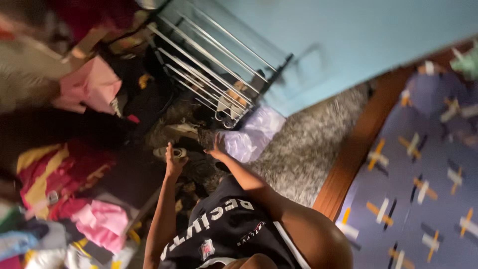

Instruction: The person removes multiple pairs of shoes from a metal shoe rack and places them on the floor. They then pick up the shoes and place them back onto the rack in a different arrangement.

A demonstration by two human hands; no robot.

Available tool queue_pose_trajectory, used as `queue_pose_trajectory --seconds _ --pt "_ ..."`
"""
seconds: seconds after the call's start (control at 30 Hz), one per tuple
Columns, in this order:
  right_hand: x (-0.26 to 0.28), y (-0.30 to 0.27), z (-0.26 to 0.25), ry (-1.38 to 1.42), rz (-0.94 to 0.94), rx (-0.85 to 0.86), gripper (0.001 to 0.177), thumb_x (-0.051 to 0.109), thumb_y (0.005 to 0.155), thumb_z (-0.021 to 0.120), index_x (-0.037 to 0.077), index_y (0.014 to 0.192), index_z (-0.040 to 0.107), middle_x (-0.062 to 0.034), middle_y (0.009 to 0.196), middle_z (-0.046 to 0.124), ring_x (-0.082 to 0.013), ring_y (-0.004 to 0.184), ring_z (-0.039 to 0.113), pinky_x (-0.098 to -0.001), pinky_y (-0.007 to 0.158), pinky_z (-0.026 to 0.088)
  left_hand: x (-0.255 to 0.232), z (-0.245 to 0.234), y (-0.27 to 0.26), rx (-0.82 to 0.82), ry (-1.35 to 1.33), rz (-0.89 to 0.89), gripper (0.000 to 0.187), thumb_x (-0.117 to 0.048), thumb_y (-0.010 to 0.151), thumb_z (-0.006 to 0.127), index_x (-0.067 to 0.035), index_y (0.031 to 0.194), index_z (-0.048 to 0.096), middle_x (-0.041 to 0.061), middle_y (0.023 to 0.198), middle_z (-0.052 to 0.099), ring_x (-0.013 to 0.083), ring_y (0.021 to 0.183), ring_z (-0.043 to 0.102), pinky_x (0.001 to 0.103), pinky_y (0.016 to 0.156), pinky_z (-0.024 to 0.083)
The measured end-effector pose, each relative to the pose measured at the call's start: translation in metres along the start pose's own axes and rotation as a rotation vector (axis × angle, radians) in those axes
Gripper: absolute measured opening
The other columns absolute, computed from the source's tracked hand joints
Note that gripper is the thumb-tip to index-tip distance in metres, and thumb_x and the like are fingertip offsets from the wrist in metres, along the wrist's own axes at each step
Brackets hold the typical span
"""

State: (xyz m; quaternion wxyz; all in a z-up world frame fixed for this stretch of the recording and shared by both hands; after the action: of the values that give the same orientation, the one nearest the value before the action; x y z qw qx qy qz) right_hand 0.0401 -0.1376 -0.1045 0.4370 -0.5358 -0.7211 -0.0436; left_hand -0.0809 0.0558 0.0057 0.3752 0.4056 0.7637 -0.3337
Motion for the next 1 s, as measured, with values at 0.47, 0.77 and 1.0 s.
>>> queue_pose_trajectory --seconds 0.47,0.77,1.0 --pt "-0.058 0.032 0.023 1.179 0.828 -0.072 0.093 0.046 0.086 0.078 0.021 0.159 0.025 -0.0123 0.151 0.039 -0.0338 0.131 0.043 -0.0560 0.103 0.045 0.030 0.083 0.114 0.423 -0.645 -0.552 0.091 -0.006 0.091 0.066 -0.027 0.165 0.018 0.008 0.166 0.024 0.0323 0.146 0.042 0.056 0.107 0.047" --pt "-0.153 0.151 0.046 1.644 0.602 -0.403 0.038 0.024 0.091 0.081 0.017 0.116 0.053 0.0055 0.086 0.051 -0.0090 0.069 0.044 -0.0305 0.064 0.040 0.095 0.218 0.240 0.412 -0.588 -0.584 0.065 -0.016 0.097 0.066 -0.016 0.158 0.044 0.010 0.150 0.054 0.0311 0.134 0.055 0.049 0.107 0.049" --pt "-0.190 0.223 0.038 1.921 0.336 -0.600 0.020 0.012 0.095 0.076 0.013 0.107 0.061 -0.0014 0.087 0.067 -0.0135 0.073 0.064 -0.0257 0.055 0.050 0.167 0.331 0.331 0.418 -0.868 -0.440 0.048 -0.015 0.095 0.073 -0.005 0.139 0.055 0.012 0.128 0.062 0.0262 0.116 0.063 0.043 0.090 0.054"
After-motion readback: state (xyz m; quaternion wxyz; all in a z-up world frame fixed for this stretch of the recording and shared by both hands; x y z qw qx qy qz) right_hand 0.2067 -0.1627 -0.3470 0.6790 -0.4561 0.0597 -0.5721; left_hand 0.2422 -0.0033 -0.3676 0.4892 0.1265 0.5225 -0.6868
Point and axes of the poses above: each hand's wrist, its own y-axis towards the middle knuckle, its own z-axis out of the palm, x = y × z, the point moved 4 cm from there along y, towards the middle knuckle
